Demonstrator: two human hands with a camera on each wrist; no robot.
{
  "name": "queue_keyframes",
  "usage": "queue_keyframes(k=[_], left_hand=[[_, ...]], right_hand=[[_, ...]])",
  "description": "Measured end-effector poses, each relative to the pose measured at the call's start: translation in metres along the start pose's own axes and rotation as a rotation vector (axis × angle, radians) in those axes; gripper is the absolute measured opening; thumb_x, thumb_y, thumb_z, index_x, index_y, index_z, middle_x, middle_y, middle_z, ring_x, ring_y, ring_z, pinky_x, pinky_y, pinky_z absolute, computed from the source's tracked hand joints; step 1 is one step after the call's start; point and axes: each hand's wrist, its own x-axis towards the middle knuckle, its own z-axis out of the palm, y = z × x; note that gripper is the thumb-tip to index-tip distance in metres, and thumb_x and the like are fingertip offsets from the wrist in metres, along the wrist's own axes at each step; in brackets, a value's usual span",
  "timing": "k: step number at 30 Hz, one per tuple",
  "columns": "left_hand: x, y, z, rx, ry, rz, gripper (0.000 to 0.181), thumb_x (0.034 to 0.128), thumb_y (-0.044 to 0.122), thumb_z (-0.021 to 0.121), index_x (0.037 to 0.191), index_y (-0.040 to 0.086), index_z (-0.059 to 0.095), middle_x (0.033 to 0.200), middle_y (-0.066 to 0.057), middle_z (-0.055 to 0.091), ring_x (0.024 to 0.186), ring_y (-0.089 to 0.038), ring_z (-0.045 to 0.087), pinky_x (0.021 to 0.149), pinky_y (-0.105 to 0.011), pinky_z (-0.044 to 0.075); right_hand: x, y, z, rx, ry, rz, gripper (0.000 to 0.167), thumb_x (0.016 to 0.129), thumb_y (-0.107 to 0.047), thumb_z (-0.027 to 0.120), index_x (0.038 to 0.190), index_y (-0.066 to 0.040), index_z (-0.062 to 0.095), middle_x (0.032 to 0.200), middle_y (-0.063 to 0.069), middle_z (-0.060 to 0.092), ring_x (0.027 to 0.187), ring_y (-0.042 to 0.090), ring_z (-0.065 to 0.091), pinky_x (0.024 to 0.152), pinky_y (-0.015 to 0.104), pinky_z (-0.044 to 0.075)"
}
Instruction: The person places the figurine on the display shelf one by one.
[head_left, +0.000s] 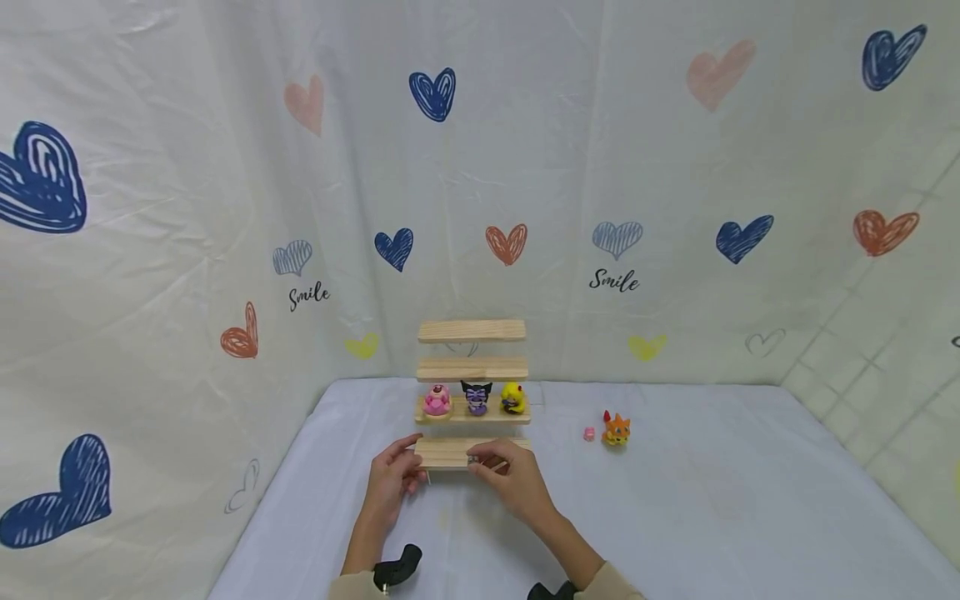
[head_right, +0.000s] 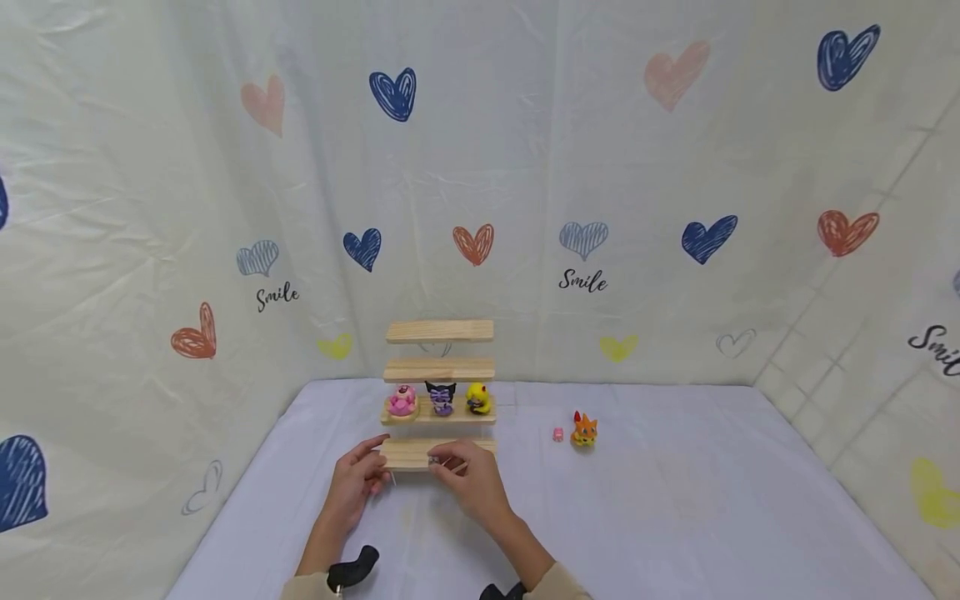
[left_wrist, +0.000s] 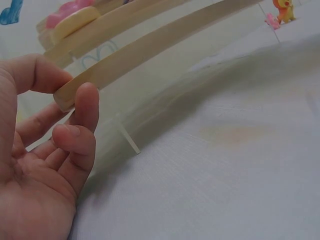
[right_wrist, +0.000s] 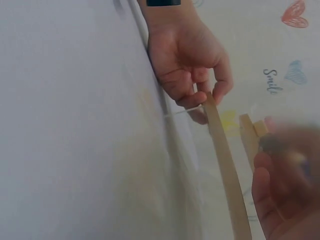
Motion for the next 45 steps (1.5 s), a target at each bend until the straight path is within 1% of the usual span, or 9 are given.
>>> queue_keyframes(k=[2,6,11,15,20,27,32,39,45], left_hand=[[0.001,0.000,0.000,-0.001,-0.003,0.002,0.051,0.0901,0.005,0.059,0.141,0.004,0.057,0.087,-0.005,0.065,0.062,-0.012,0.058,0.049,-0.021,0.043],[0.002,0.002,0.000,-0.003,-0.007,0.011,0.050,0.0905,0.005,0.059,0.140,0.003,0.057,0.087,-0.004,0.066,0.061,-0.012,0.058,0.049,-0.021,0.043],[0.001,0.002,-0.001,-0.012,-0.006,0.009,0.048,0.0909,0.005,0.059,0.139,0.003,0.059,0.088,-0.004,0.067,0.060,-0.011,0.057,0.048,-0.020,0.042],[0.001,0.001,-0.002,-0.017,-0.009,0.008,0.047,0.0917,0.005,0.059,0.139,0.003,0.058,0.089,-0.004,0.067,0.060,-0.011,0.057,0.048,-0.020,0.042],[0.000,0.001,-0.002,-0.029,-0.009,0.005,0.047,0.0922,0.005,0.060,0.139,0.003,0.058,0.089,-0.003,0.067,0.060,-0.011,0.057,0.049,-0.020,0.042],[-0.002,0.003,-0.001,-0.021,-0.008,-0.002,0.048,0.0933,0.005,0.059,0.141,0.002,0.056,0.090,-0.002,0.068,0.062,-0.011,0.057,0.050,-0.020,0.042],[-0.003,0.003,-0.001,-0.026,-0.008,-0.002,0.048,0.0927,0.004,0.059,0.141,0.002,0.056,0.089,-0.002,0.068,0.062,-0.011,0.057,0.049,-0.020,0.041],[-0.002,0.002,0.000,-0.027,-0.006,-0.002,0.048,0.0920,0.003,0.059,0.140,0.002,0.057,0.088,-0.002,0.068,0.060,-0.011,0.057,0.049,-0.020,0.041],[-0.002,0.002,0.000,-0.023,-0.005,-0.002,0.047,0.0923,0.004,0.059,0.139,0.003,0.058,0.088,-0.003,0.067,0.061,-0.011,0.057,0.050,-0.020,0.042]], right_hand=[[0.002,-0.002,0.004,0.001,-0.007,0.000,0.020,0.091,-0.020,0.076,0.109,-0.012,0.078,0.098,0.002,0.073,0.085,0.014,0.068,0.074,0.023,0.056],[0.011,-0.008,0.013,-0.032,-0.024,0.004,0.020,0.093,-0.022,0.074,0.110,-0.012,0.078,0.099,0.001,0.074,0.086,0.011,0.067,0.075,0.021,0.056],[0.024,-0.012,0.023,-0.062,-0.038,0.022,0.020,0.093,-0.020,0.074,0.112,-0.013,0.078,0.096,0.001,0.074,0.085,0.012,0.066,0.074,0.018,0.055],[0.033,-0.013,0.028,-0.068,-0.052,0.031,0.021,0.093,-0.019,0.074,0.112,-0.012,0.077,0.098,0.002,0.074,0.085,0.013,0.066,0.075,0.019,0.054],[0.040,-0.011,0.034,-0.082,-0.064,0.047,0.020,0.092,-0.018,0.075,0.112,-0.012,0.077,0.100,0.001,0.075,0.085,0.010,0.065,0.077,0.020,0.054],[0.045,-0.009,0.042,-0.098,-0.063,0.045,0.017,0.091,-0.016,0.076,0.108,-0.011,0.077,0.095,-0.001,0.074,0.084,0.009,0.062,0.075,0.022,0.052],[0.048,-0.009,0.047,-0.124,-0.050,0.064,0.016,0.091,-0.017,0.077,0.106,-0.014,0.077,0.092,-0.003,0.073,0.081,0.008,0.061,0.073,0.021,0.051],[0.048,-0.007,0.052,-0.164,-0.030,0.067,0.015,0.090,-0.019,0.078,0.104,-0.015,0.077,0.089,-0.005,0.072,0.076,0.006,0.060,0.067,0.021,0.049],[0.048,-0.006,0.053,-0.193,-0.019,0.066,0.015,0.089,-0.020,0.078,0.104,-0.018,0.077,0.089,-0.005,0.072,0.075,0.006,0.058,0.066,0.020,0.048]])
